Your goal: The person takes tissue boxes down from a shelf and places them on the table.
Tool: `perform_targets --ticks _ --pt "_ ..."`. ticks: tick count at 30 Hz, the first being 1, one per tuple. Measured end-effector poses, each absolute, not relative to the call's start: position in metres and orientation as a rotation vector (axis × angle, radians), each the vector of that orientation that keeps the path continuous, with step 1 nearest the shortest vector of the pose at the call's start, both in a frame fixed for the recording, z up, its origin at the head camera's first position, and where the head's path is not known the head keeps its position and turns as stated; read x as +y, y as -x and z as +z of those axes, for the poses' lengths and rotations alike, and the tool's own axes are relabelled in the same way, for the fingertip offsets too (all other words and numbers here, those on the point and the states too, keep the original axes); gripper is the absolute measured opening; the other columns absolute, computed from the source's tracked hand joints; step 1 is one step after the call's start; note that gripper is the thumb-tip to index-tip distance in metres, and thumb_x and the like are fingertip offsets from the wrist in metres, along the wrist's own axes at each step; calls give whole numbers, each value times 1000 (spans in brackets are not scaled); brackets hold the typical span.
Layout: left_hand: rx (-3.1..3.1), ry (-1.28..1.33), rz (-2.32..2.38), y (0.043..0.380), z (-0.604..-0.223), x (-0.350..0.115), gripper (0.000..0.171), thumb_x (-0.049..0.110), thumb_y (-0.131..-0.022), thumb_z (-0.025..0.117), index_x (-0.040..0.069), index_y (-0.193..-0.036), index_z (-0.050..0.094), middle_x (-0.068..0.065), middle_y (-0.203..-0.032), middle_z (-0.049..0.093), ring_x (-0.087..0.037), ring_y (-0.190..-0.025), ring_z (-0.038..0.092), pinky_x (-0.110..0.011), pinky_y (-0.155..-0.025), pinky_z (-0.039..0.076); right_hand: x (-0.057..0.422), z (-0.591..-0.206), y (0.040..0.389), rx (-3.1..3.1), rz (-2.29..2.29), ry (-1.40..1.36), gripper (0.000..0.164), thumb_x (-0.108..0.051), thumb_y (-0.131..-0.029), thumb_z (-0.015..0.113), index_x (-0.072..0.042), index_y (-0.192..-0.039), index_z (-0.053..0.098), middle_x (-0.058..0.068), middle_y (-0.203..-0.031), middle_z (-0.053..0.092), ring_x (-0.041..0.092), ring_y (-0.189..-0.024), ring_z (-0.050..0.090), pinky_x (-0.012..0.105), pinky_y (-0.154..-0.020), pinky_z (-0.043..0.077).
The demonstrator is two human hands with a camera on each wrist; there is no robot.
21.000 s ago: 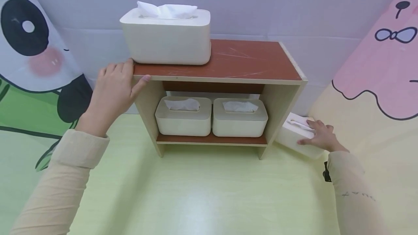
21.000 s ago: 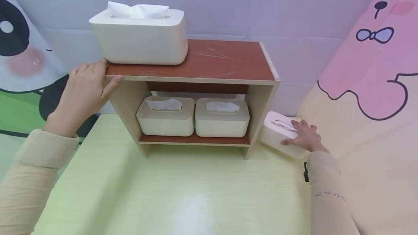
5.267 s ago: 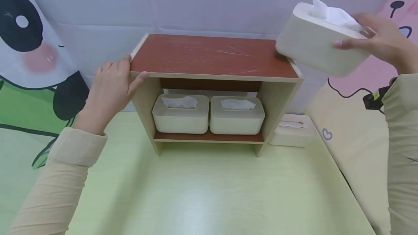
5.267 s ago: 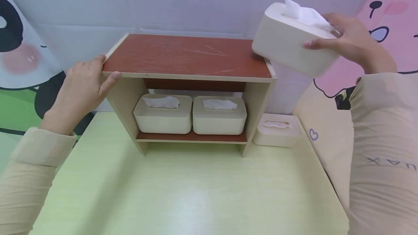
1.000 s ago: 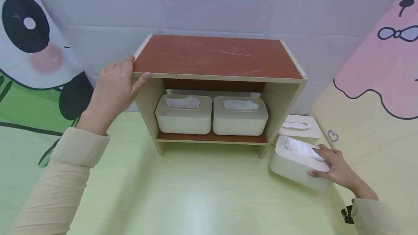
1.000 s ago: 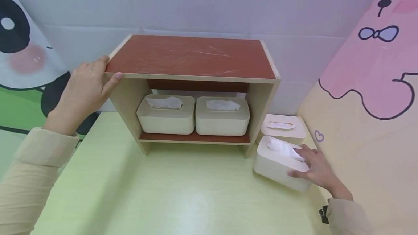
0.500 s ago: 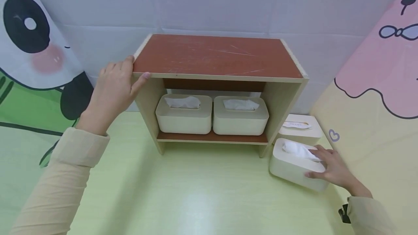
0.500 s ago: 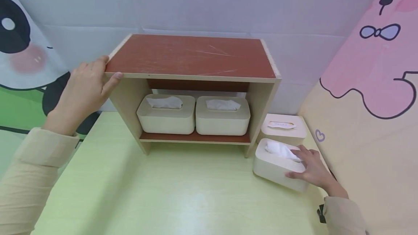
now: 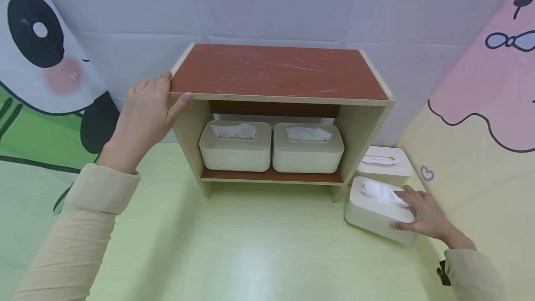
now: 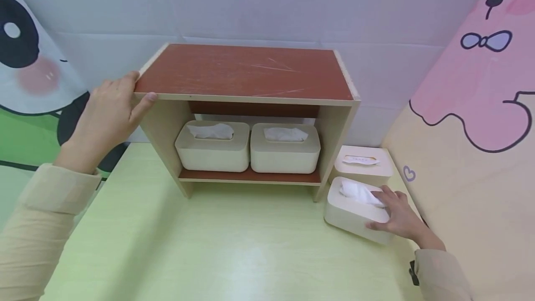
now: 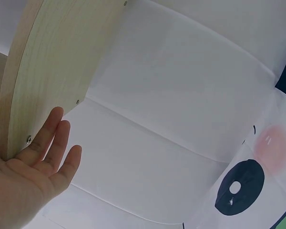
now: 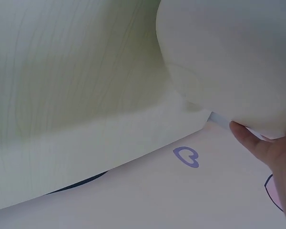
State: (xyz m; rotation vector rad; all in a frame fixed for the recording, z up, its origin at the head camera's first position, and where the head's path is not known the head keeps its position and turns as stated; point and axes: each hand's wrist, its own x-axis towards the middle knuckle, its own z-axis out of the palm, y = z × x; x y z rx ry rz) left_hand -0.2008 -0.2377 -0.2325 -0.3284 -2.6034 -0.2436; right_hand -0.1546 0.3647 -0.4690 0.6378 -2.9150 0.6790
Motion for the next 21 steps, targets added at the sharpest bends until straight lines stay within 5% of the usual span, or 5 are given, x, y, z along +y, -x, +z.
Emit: perform_targets --ticks 10,21 --pt "-2610 329 -255 199 -231 -237 63 45 -95 39 -8 -128 36 -30 -106 54 -45 -91 46 -57 -86 32 373 -478 154 -2914 723 -693 85 -35 -56 83 -1 -124 44 34 -130 37 52 -123 28 59 -94 16" --pt "-2625 319 -254 198 -230 -237 65 47 -95 37 -8 -130 35 -30 -108 54 -46 -94 46 -58 -88 31 380 -477 165 -2898 714 -804 89 -31 -51 84 2 -122 43 36 -128 36 55 -113 32 62 -91 17"
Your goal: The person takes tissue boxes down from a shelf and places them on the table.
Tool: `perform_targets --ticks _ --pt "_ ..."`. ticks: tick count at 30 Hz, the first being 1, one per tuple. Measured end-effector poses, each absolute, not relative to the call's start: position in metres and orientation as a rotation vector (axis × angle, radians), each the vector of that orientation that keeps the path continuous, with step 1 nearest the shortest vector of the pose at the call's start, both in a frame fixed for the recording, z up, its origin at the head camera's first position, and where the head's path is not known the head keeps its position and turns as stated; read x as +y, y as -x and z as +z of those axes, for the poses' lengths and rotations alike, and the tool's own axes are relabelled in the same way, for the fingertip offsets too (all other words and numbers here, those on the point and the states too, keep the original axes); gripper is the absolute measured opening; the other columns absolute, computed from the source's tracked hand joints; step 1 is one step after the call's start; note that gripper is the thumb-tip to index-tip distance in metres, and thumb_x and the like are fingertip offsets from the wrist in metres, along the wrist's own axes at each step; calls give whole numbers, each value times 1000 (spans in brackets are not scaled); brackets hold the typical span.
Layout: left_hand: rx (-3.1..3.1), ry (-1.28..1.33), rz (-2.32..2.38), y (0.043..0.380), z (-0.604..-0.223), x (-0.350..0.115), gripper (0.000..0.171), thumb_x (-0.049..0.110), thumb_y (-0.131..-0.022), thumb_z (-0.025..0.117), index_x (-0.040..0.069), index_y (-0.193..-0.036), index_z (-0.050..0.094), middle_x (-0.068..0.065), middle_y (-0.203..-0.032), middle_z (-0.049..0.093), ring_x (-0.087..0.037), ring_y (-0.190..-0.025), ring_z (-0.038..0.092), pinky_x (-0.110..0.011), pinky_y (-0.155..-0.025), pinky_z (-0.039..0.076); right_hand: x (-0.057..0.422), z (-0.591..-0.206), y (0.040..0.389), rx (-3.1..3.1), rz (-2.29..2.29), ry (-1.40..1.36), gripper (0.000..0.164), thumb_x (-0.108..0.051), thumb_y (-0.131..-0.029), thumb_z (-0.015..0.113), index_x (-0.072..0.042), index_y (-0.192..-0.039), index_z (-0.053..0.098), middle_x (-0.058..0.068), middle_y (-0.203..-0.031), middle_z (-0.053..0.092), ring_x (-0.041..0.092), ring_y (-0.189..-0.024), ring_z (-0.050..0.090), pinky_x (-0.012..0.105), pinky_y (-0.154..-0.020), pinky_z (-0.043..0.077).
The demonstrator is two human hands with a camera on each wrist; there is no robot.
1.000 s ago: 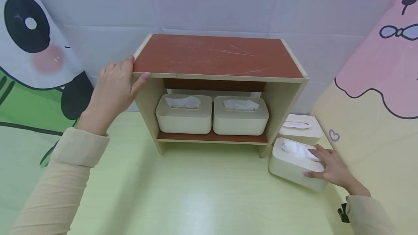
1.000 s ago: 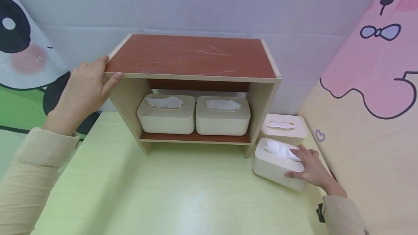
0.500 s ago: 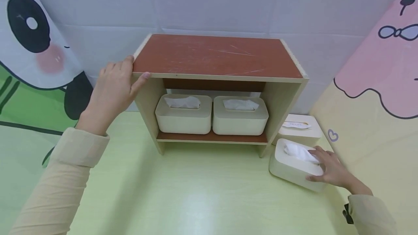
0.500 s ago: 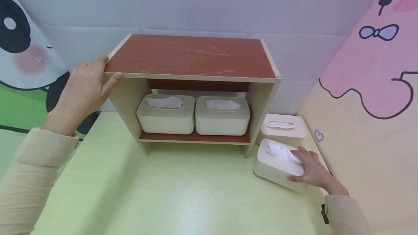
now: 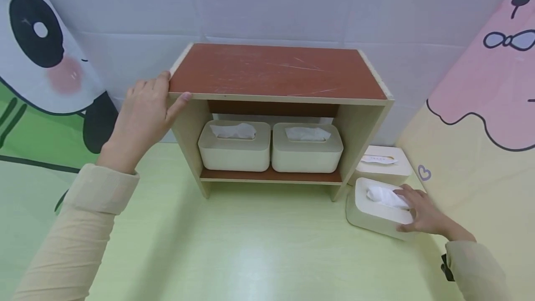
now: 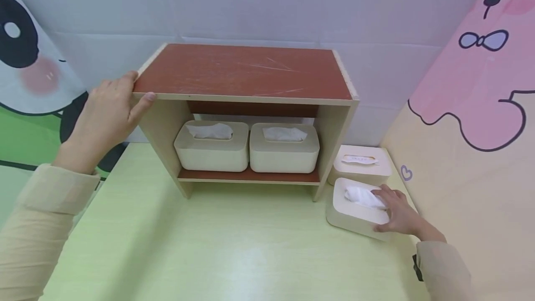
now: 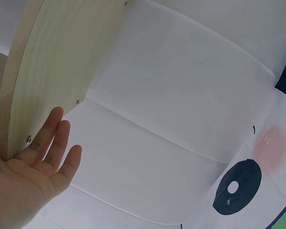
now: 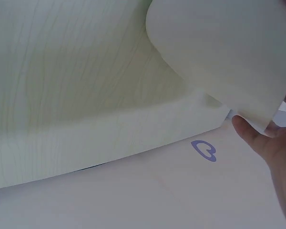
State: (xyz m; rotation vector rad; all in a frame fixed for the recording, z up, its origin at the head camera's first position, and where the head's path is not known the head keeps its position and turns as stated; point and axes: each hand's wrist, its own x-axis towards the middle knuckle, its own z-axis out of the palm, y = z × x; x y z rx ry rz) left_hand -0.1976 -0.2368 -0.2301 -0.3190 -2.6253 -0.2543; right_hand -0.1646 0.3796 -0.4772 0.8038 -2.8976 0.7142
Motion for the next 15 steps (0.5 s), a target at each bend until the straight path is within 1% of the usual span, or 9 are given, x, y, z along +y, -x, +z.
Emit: perform_targets --ticks 2,4,8,10,15 --pt "-2626 320 -256 198 -230 -237 65 47 -95 37 -8 -129 35 -29 -107 54 -45 -93 46 -58 -88 31 380 -476 166 -2906 723 -815 90 -30 -50 85 2 -122 42 37 -128 36 54 -112 32 62 -89 18" --pt "-2629 321 -259 198 -230 -237 65 47 -95 37 -8 -130 35 -30 -108 54 -45 -93 46 -58 -88 31 381 -475 168 -2904 707 -832 91 -28 -48 85 3 -122 42 35 -126 37 50 -111 34 59 -90 18" --pt "-2638 318 -267 198 -230 -237 66 47 -95 37 -7 -131 34 -30 -110 53 -45 -95 45 -58 -89 31 383 -475 174 -2902 669 -879 95 -25 -46 85 1 -125 41 31 -127 39 46 -112 35 52 -97 14" --pt "-2643 313 -267 198 -230 -237 66 48 -95 36 -7 -132 33 -30 -111 53 -45 -95 45 -58 -88 31 385 -476 177 -2907 654 -906 97 -24 -46 85 0 -127 39 29 -127 38 47 -113 34 52 -100 11" --pt "-2632 312 -264 198 -230 -237 66 47 -95 37 -7 -133 34 -31 -113 53 -46 -96 45 -58 -86 32 389 -476 182 -2952 627 -943 99 -19 -45 85 -1 -130 36 30 -131 33 51 -116 29 53 -106 4"
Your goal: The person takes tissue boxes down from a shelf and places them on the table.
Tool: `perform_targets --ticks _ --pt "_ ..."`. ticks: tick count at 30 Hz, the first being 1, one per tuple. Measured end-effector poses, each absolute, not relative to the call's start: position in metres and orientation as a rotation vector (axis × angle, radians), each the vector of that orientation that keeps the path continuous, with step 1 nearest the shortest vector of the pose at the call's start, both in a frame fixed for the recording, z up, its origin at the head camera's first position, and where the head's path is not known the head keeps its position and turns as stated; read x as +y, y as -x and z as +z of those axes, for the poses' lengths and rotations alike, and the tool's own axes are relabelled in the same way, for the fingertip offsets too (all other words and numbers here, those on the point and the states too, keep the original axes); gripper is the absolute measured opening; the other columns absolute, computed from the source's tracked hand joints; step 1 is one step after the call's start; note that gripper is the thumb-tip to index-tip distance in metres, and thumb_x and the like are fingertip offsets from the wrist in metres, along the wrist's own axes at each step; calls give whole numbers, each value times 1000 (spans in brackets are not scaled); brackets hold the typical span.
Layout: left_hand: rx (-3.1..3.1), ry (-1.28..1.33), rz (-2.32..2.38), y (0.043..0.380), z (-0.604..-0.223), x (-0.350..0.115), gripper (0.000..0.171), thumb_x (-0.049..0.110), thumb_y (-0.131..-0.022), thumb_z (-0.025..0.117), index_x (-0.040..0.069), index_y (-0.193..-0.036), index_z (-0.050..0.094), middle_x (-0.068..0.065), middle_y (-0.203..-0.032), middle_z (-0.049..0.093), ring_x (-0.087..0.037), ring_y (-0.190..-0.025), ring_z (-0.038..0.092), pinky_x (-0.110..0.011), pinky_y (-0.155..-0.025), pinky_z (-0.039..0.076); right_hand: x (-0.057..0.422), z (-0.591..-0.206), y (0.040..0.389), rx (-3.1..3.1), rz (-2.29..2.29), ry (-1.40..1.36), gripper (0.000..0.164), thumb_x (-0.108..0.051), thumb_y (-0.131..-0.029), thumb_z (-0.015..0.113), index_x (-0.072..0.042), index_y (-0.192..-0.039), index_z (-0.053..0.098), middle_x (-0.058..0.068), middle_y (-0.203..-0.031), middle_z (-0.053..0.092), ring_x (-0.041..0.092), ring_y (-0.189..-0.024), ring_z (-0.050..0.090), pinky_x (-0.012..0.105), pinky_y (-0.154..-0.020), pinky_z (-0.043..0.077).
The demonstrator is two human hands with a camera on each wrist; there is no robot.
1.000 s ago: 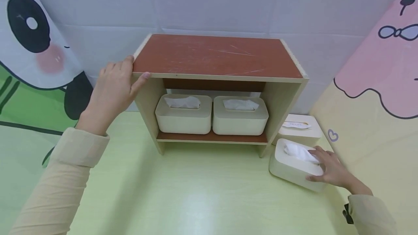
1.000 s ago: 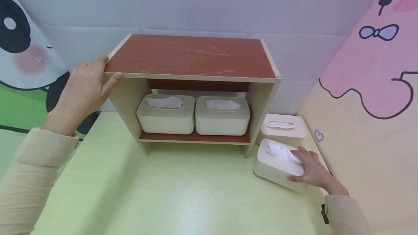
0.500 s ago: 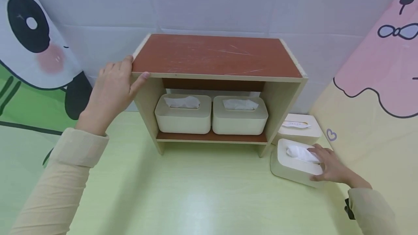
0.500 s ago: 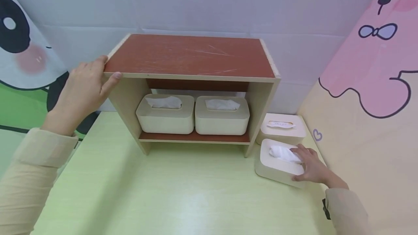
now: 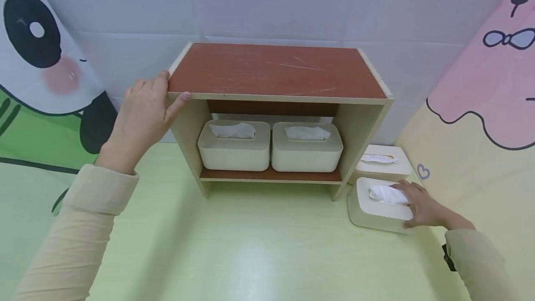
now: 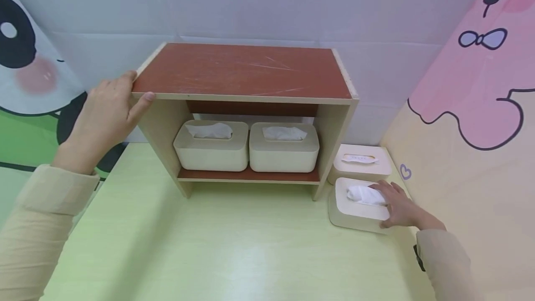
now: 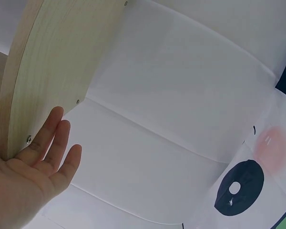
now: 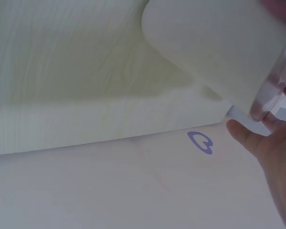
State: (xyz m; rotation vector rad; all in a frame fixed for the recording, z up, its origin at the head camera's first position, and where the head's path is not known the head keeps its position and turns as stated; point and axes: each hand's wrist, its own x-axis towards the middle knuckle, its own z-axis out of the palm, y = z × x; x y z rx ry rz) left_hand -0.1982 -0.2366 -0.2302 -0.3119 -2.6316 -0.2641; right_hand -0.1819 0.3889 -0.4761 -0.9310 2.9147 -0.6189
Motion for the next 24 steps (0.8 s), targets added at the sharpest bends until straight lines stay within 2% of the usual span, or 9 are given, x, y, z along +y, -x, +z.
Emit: perform_targets --ticks 3,13,22,24 --pt "-2618 319 -261 198 -231 -237 65 46 -95 38 -7 -132 34 -32 -112 53 -47 -95 45 -58 -85 32 389 -475 185 2902 -604 918 100 -16 -44 85 -1 -130 36 28 -132 33 50 -117 29 52 -108 2" --pt "-2615 322 -261 199 -231 -236 64 46 -95 39 -7 -132 35 -31 -111 54 -47 -95 46 -58 -84 32 384 -468 189 2872 -586 850 100 -13 -41 87 -3 -129 39 21 -132 34 48 -120 29 63 -101 10" --pt "-2597 328 -259 200 -232 -237 63 45 -95 40 -8 -130 36 -31 -108 55 -49 -93 47 -58 -83 33 385 -464 188 2841 -490 739 106 -16 -46 86 -5 -136 32 30 -141 25 60 -123 20 65 -102 9" --pt "-2600 326 -256 200 -232 -238 63 45 -95 40 -7 -130 37 -31 -107 55 -48 -92 47 -58 -83 33 384 -462 188 2848 -491 741 106 -17 -46 86 -4 -136 32 29 -140 26 59 -123 23 64 -101 11"
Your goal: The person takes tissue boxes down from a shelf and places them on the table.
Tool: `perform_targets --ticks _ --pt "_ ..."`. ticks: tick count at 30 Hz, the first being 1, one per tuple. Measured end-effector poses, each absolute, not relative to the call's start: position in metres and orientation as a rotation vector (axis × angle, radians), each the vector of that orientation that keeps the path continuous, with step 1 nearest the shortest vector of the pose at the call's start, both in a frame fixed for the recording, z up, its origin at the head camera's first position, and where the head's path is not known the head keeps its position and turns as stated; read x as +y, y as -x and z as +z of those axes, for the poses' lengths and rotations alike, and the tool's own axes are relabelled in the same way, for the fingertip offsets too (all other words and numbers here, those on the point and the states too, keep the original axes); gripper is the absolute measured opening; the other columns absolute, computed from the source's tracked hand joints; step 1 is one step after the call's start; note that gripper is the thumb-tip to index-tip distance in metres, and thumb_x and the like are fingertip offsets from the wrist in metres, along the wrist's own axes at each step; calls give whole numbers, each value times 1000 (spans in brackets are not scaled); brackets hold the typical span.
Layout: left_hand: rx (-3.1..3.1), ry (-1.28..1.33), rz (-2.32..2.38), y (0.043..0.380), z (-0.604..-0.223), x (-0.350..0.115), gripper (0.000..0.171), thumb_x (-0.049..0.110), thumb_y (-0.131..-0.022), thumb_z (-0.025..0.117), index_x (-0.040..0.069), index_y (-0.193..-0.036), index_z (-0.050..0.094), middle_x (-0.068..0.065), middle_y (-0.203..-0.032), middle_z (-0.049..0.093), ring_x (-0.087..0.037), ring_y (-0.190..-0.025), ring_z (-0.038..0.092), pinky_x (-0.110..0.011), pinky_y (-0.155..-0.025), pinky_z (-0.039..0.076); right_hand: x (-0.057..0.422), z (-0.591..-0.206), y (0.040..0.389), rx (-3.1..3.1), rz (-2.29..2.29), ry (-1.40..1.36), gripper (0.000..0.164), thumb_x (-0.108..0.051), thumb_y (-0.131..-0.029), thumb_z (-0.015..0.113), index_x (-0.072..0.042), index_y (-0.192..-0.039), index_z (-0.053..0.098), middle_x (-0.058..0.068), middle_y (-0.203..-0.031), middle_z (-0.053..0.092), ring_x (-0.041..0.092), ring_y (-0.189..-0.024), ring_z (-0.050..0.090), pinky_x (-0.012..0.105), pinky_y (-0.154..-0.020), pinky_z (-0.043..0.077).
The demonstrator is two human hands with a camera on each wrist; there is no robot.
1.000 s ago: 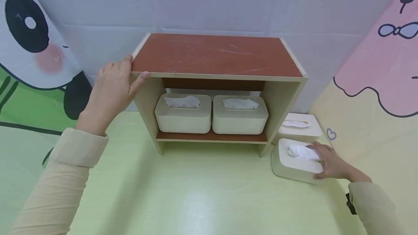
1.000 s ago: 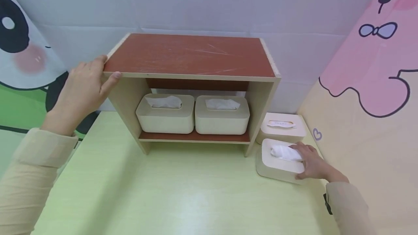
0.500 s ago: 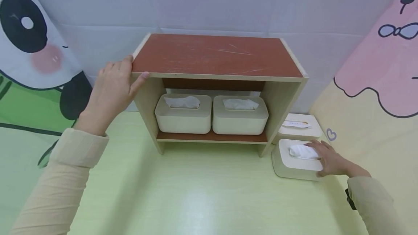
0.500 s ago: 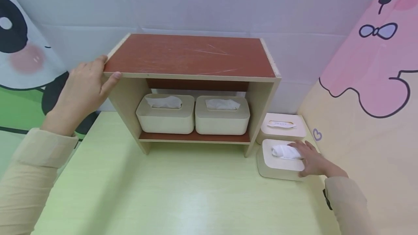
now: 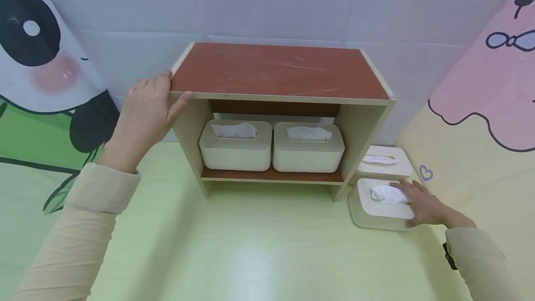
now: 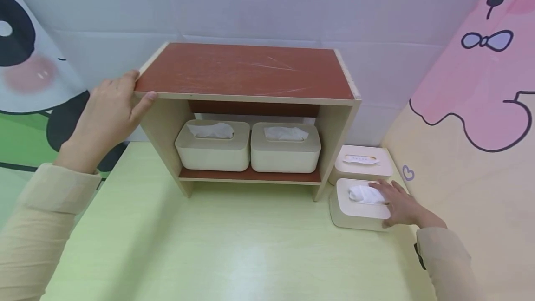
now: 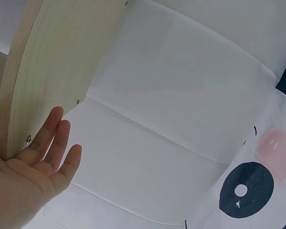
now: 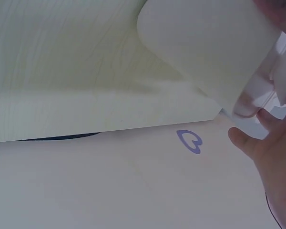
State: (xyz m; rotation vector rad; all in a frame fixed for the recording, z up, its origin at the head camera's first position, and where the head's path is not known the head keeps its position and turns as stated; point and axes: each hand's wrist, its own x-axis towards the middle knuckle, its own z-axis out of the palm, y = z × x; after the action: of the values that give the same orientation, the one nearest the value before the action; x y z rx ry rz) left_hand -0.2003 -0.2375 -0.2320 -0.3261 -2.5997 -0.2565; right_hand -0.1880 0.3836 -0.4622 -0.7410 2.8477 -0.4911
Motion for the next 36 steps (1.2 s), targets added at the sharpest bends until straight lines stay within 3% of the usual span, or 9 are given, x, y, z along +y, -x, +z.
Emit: perform_targets --ticks 7,10,15,23,30,36 --pt "-2611 320 -251 199 -231 -238 63 46 -95 39 -7 -128 37 -29 -102 55 -45 -89 46 -58 -83 33 371 -444 188 2889 -607 720 103 -29 -52 86 0 -135 32 33 -136 30 55 -119 28 67 -91 19" --pt "-2603 324 -252 200 -231 -238 61 46 -95 39 -7 -125 39 -28 -99 55 -44 -86 46 -57 -82 33 367 -437 187 2890 -662 707 91 -29 -63 80 3 -134 33 37 -134 30 56 -119 26 67 -91 17" --pt "-2594 329 -253 200 -232 -238 60 45 -95 40 -7 -124 39 -27 -96 54 -44 -85 46 -58 -82 33 359 -429 190 2955 -695 825 72 -22 -73 74 6 -129 39 29 -128 44 47 -116 38 60 -90 27" --pt "-2619 313 -266 198 -231 -238 64 46 -95 38 -7 -129 36 -30 -106 54 -46 -92 47 -58 -84 32 336 -408 189 3061 -571 989 63 -21 -77 72 4 -127 44 19 -125 53 39 -113 48 47 -89 34" --pt "-2619 315 -261 199 -231 -237 63 47 -95 37 -7 -128 36 -30 -105 54 -46 -92 47 -58 -83 33 311 -393 182 3055 -493 1030 57 -25 -80 68 0 -128 47 14 -127 53 38 -117 45 51 -91 34" --pt "-2613 322 -263 200 -232 -237 63 47 -95 38 -7 -128 37 -29 -105 54 -45 -92 46 -58 -83 33 288 -383 176 3051 -430 1145 52 -19 -79 69 -2 -124 51 13 -124 55 34 -115 48 51 -90 37"
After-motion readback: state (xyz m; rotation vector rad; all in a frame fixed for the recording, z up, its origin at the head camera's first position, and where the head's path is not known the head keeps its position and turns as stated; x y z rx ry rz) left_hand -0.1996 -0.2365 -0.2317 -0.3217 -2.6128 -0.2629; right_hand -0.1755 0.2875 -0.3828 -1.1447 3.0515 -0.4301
